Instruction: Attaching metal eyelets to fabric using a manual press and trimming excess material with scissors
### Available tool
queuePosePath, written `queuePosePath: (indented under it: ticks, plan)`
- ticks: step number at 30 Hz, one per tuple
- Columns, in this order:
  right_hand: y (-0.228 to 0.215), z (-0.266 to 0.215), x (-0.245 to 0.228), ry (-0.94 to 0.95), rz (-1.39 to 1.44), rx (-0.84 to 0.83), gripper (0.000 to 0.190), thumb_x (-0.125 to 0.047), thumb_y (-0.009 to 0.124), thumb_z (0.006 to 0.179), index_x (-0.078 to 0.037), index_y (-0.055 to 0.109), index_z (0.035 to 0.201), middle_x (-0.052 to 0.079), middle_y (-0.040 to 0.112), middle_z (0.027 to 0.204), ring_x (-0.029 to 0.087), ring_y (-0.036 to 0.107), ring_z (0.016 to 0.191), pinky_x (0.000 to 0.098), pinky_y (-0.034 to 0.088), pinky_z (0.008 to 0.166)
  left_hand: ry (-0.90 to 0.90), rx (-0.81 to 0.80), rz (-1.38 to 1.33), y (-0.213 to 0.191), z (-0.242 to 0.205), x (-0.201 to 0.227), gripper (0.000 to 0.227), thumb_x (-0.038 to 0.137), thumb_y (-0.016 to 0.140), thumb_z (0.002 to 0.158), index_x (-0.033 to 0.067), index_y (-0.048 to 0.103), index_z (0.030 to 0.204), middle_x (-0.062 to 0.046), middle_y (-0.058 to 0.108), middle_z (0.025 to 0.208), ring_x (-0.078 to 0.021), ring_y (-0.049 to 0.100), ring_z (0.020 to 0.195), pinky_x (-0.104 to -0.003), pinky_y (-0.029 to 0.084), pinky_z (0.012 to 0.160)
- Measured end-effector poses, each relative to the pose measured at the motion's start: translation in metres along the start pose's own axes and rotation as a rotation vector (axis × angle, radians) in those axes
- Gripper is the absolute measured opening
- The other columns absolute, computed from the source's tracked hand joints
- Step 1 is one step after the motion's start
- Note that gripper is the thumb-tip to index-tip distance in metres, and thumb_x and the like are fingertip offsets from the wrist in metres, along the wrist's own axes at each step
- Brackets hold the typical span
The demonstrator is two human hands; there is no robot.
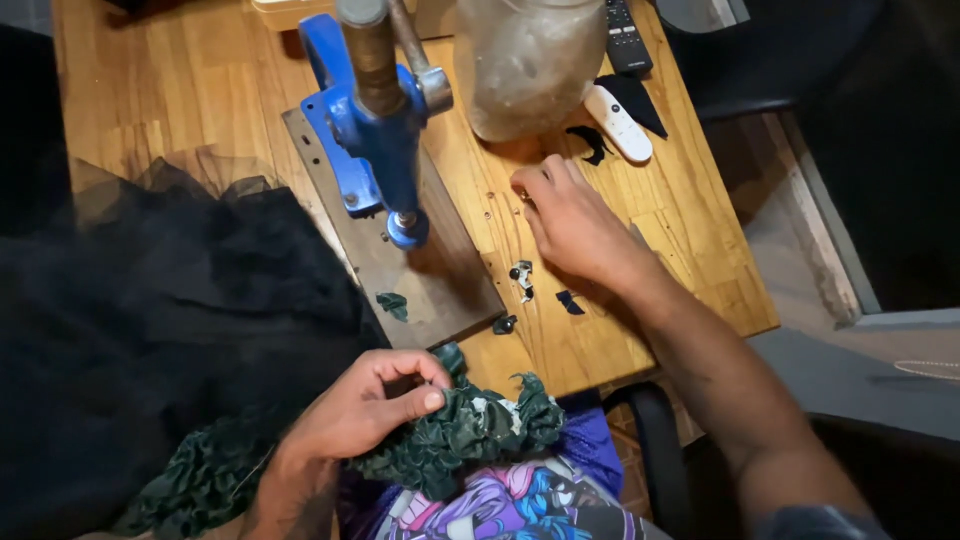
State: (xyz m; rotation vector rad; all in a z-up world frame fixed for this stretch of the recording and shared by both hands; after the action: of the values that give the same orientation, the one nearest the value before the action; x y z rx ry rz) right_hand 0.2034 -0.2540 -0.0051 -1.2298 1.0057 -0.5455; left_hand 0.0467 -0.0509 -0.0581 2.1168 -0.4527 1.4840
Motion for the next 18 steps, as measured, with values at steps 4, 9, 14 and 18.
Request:
queuePosePath:
  ticks: [4, 9, 14, 18]
  plan:
    - [-0.007, -0.007, 0.006, 0.142, 0.177, -0.035, 0.055, -0.004, 0.063, 0.092, -0.006, 0.050, 0.145, 0.018, 0.050, 0.125, 0.033, 0.048, 0.124, 0.0483, 0.038, 0.109, -0.030, 0.010, 0.000, -0.002, 0.000, -0.007, 0.019, 0.026, 0.076, 0.092, 0.0064, 0.076, 0.093, 0.005, 0.062, 0.077, -0.0043, 0.049, 0.070, -0.023, 0.038, 0.064]
    - [-0.022, -0.019, 0.000, 0.210, 0.337, -0.063, 0.060, -0.005, 0.067, 0.090, -0.010, 0.050, 0.147, 0.014, 0.049, 0.137, 0.028, 0.052, 0.130, 0.0441, 0.034, 0.118, -0.008, 0.004, -0.024, -0.002, 0.001, -0.008, 0.020, 0.026, 0.075, 0.092, 0.0067, 0.076, 0.094, 0.004, 0.066, 0.082, -0.0047, 0.054, 0.074, -0.023, 0.042, 0.067]
    - [-0.027, -0.025, -0.007, 0.093, 0.318, -0.038, 0.069, 0.008, 0.052, 0.088, -0.011, 0.044, 0.154, 0.016, 0.046, 0.138, 0.028, 0.048, 0.132, 0.0445, 0.033, 0.120, 0.021, 0.009, 0.017, -0.002, 0.000, -0.003, 0.019, 0.025, 0.074, 0.092, 0.0061, 0.077, 0.093, 0.004, 0.068, 0.083, -0.0045, 0.055, 0.074, -0.022, 0.042, 0.067]
    - [-0.023, -0.027, -0.007, 0.133, 0.308, -0.065, 0.074, 0.008, 0.050, 0.089, -0.015, 0.038, 0.158, 0.017, 0.039, 0.152, 0.029, 0.041, 0.141, 0.0498, 0.028, 0.122, 0.007, 0.020, 0.016, -0.003, 0.001, -0.004, 0.019, 0.025, 0.075, 0.092, 0.0056, 0.077, 0.093, 0.003, 0.069, 0.084, -0.0046, 0.056, 0.075, -0.022, 0.043, 0.067]
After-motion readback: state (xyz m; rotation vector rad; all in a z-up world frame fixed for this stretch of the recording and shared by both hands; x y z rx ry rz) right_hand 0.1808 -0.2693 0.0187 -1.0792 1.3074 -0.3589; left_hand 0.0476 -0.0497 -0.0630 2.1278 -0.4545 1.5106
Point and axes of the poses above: each hand's wrist, its own z-axis towards the middle knuckle, its own y-axis out of the palm, x = y × z, the point moved 7 cm from there along z, towards the middle knuckle
